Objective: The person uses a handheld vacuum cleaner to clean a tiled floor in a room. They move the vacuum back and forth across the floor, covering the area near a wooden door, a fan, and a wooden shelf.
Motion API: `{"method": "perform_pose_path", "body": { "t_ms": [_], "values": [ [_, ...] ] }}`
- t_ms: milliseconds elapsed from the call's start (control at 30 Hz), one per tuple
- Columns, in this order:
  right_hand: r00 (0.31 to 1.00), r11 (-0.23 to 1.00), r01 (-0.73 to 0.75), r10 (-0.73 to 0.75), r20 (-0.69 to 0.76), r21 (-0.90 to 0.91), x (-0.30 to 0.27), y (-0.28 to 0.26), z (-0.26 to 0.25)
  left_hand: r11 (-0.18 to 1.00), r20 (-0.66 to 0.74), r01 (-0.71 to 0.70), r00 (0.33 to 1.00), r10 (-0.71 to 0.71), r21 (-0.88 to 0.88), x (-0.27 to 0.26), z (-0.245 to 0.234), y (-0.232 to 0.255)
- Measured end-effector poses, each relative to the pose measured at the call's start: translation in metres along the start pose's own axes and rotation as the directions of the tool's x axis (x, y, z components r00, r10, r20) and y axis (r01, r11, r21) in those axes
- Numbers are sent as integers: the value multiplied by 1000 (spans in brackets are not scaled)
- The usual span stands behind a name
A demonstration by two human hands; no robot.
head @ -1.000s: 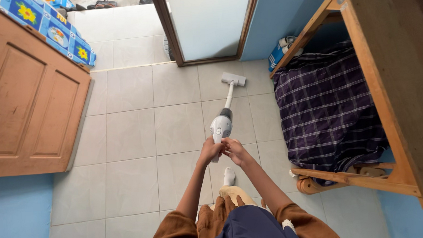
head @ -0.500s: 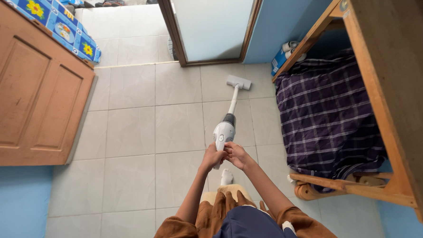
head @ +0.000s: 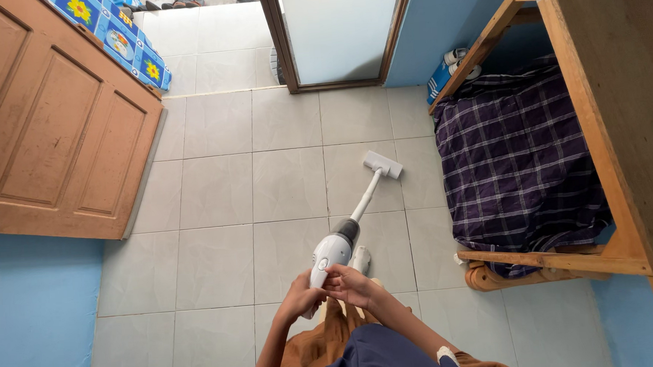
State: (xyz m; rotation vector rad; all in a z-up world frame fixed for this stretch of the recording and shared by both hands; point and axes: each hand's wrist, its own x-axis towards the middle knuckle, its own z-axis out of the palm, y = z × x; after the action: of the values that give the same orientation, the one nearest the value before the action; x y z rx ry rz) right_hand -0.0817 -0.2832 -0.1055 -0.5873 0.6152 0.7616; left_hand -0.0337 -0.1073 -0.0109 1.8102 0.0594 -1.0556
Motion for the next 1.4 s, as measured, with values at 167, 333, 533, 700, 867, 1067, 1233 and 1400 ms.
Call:
{"method": "perform_pose_path", "body": {
  "t_ms": [167,333,533,700,867,1067,1233,1400],
  "values": [
    [993,1000,22,-23,-113,-4,-5,6,-12,995,8,-34,999,35,-93,2,23,-14],
    [977,991,127,-117,-177,45,-3,-19,-50,993,-10,-107,994,107,-50,46,51,9],
    [966,971,221,-205,-159,90,-4,-88,-84,987,6,-131,991,133,-95,112,71,56],
    [958,967,247,-234,-166,62,5,-170,-122,980,-22,-190,982,189,-55,182,95,108],
    [936,963,267,-270,-225,-42,22,-254,-171,976,-102,-215,971,218,44,258,131,156],
    [900,947,315,-321,-294,-68,9,-333,-194,980,-200,-131,967,159,148,332,169,202],
    [882,941,335,-333,-332,-52,-1,-354,-197,973,-209,-99,967,142,206,366,190,206],
    [870,933,358,-345,-353,-32,0,-324,-192,944,-218,-63,966,140,324,355,189,184]
  ]
}}
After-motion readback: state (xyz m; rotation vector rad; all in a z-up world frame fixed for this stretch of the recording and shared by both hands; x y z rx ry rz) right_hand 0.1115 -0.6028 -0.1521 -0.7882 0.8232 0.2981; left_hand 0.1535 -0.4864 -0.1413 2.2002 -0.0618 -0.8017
